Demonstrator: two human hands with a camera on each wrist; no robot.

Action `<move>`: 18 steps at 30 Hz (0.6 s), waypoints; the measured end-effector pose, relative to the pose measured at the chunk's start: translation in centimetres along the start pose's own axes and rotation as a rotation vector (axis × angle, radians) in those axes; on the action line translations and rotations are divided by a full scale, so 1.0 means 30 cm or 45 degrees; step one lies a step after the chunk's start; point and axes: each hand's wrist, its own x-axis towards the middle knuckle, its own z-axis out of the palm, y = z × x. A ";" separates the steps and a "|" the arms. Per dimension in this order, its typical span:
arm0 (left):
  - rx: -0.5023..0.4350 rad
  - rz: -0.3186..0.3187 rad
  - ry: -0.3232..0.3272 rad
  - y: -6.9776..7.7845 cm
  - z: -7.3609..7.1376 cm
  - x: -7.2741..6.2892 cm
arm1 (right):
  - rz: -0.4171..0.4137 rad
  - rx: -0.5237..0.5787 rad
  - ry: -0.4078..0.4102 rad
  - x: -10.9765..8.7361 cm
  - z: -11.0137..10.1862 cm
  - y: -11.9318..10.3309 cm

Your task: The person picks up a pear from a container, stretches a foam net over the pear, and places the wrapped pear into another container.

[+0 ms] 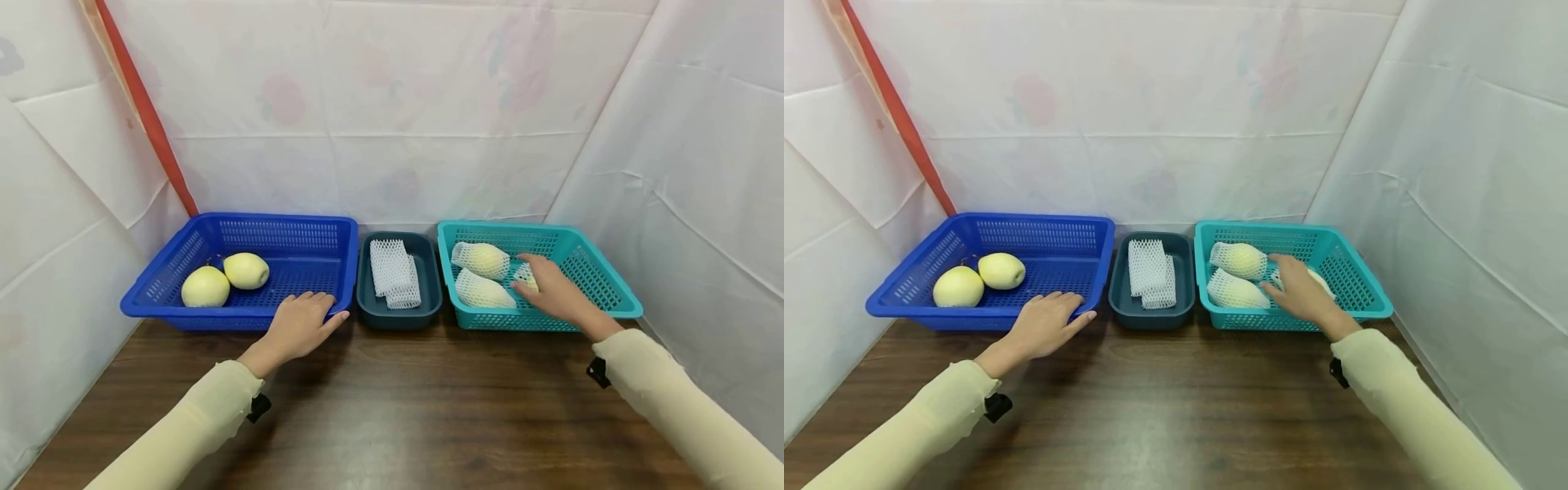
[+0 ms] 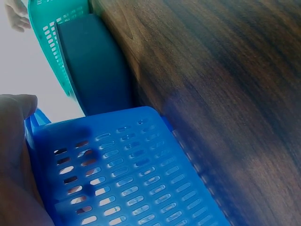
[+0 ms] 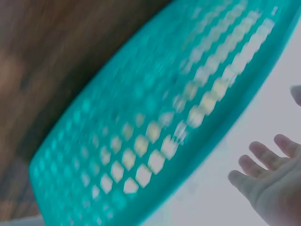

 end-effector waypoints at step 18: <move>0.004 0.000 0.001 -0.001 0.002 0.000 | -0.223 -0.235 0.099 -0.040 0.211 -0.117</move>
